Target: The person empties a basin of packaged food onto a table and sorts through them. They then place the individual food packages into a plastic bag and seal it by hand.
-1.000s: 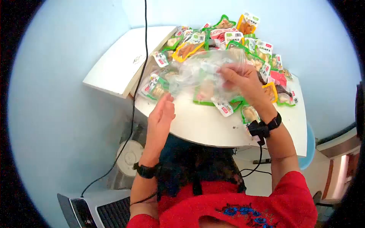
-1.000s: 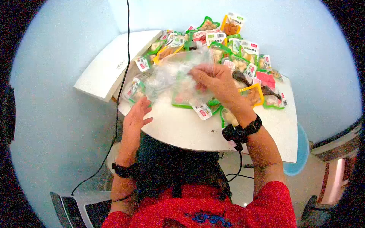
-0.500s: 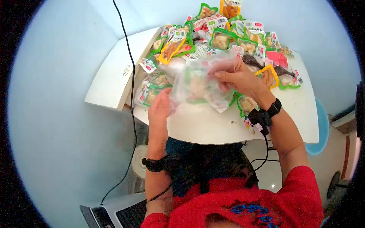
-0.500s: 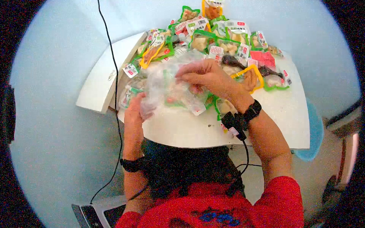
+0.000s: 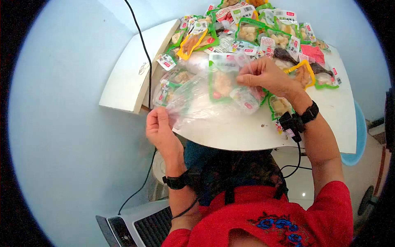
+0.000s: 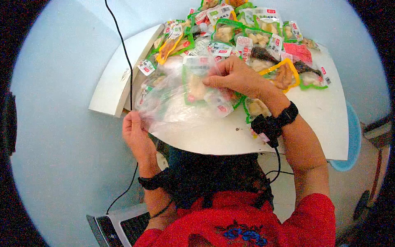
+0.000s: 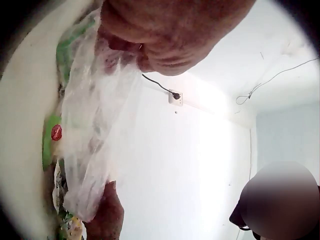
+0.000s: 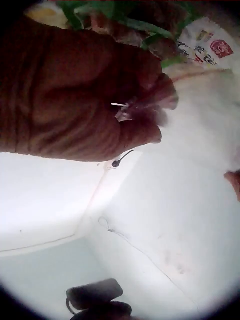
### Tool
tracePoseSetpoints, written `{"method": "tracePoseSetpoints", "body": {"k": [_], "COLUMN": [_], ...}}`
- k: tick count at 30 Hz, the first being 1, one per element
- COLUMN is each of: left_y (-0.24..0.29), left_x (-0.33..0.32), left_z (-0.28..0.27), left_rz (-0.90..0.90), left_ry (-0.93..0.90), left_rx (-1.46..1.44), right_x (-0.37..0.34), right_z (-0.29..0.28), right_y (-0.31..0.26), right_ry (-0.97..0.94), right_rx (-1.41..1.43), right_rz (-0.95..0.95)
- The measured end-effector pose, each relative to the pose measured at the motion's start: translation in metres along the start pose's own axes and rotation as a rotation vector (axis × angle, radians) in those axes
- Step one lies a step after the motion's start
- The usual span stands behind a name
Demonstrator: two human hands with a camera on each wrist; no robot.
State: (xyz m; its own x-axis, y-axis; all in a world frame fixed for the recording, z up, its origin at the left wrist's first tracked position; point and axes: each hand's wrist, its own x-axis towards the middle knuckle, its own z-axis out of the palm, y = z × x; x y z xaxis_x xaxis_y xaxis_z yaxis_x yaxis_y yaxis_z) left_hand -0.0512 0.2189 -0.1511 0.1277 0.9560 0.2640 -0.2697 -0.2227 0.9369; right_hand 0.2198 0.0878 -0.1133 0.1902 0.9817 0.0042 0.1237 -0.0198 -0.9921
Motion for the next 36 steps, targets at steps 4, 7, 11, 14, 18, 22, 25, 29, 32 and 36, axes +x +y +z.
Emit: {"method": "tracePoseSetpoints", "body": {"k": [4,7,11,14,18,22,25,29,32,36], "left_y": [0.002,0.018,0.011,0.016,-0.001,-0.006,-0.003,0.011,0.015,0.002], "left_x": [-0.002,-0.005,-0.006,-0.009,-0.008,0.004,0.012,0.01,0.006,-0.003], "left_z": [0.002,0.008,0.004,0.003,-0.001,-0.009,-0.011,0.001,0.008,0.0], "left_rz": [0.049,-0.174,-0.482,-0.562,-0.334,-0.135,-0.108,-0.094,-0.162,-0.289], "left_ry": [0.032,-0.053,-0.213,-0.338,-0.247,-0.088,-0.017,0.025,0.079,-0.01], "left_rx": [0.094,0.102,-0.106,0.131,0.087,0.081,0.075,0.053,-0.005,0.038], "right_x": [0.001,0.002,0.002,0.002,0.005,0.005,0.002,0.003,0.004,0.006], "right_z": [0.0,-0.001,-0.001,0.0,0.0,-0.002,0.0,0.001,0.007,0.012], "right_y": [0.003,0.003,0.005,0.006,0.009,0.008,0.003,0.004,0.004,0.003], "right_ry": [0.009,0.043,0.028,0.025,0.013,-0.016,-0.048,-0.044,0.063,0.162], "right_rx": [-0.007,-0.021,0.028,0.028,0.058,-0.058,-0.13,-0.101,-0.039,0.029], "right_rz": [0.024,-0.019,-0.07,-0.077,-0.049,-0.006,0.058,0.01,-0.06,-0.125]}}
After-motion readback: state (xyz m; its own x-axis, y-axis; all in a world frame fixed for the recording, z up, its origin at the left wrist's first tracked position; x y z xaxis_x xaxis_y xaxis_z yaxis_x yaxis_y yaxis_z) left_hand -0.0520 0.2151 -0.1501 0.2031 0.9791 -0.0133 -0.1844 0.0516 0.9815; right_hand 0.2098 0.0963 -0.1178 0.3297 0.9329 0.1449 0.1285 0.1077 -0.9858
